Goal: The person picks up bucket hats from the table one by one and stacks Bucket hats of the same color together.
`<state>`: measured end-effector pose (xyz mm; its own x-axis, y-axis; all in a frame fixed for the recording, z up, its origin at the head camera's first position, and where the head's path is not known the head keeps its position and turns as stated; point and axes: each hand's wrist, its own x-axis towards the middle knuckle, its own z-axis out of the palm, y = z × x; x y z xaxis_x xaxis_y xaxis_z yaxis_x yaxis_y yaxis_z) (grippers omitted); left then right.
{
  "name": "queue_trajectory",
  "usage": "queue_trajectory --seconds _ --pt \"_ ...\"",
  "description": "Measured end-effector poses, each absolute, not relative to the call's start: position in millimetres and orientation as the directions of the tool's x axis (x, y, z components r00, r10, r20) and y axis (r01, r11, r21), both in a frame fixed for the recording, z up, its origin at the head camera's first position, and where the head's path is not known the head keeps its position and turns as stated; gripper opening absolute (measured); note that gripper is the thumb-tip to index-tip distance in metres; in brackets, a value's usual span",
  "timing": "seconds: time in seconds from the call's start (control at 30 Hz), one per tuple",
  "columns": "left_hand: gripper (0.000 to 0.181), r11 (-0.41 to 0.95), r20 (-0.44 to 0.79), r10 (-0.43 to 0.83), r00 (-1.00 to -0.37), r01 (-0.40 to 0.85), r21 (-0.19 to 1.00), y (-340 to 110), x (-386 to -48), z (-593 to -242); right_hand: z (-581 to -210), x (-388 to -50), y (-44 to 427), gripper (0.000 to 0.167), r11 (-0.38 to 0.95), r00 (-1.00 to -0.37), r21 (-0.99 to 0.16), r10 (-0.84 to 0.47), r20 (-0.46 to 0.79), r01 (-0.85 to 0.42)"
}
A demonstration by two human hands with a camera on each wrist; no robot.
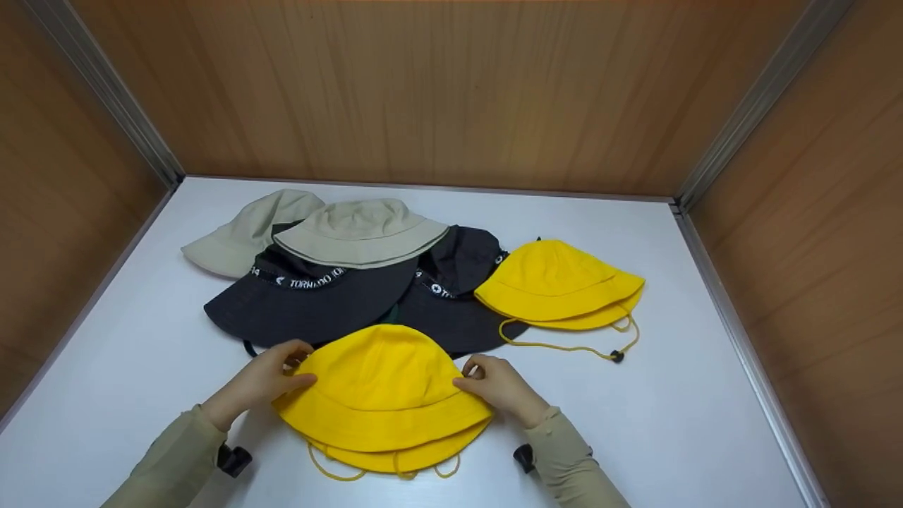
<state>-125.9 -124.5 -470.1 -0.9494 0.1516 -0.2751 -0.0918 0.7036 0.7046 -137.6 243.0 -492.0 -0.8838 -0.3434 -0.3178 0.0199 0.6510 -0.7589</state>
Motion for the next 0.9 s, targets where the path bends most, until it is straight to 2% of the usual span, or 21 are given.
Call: queue_trajectory --seconds 0.4,0.57,0.7,0.77,0.9 --pt "0.028 0.719 -0.172 0.09 -0.981 -0.055 0.692 -115 -122 -472 -485 -148 266 0.031 0.591 -0.923 -0.798 -0.233 -0.307 0.116" --pt "0.029 0.725 -0.152 0.061 -0.986 -0.061 0.686 -112 -120 -475 -484 -160 284 0.036 0.531 -0.942 -0.813 -0.078 -0.328 0.239" --pt "0.027 0.715 -0.12 0.06 -0.991 -0.041 0.698 -111 -119 -476 -478 -172 307 0.049 0.398 -0.932 -0.845 0.095 -0.35 0.358" --pt "0.026 0.709 -0.107 0.066 -0.992 -0.029 0.704 -111 -118 -477 -473 -177 320 0.05 0.291 -0.918 -0.871 0.151 -0.366 0.395" --pt "0.025 0.7 -0.102 0.069 -0.992 -0.024 0.714 -110 -117 -477 -463 -186 347 0.035 0.072 -0.892 -0.904 0.213 -0.399 0.421"
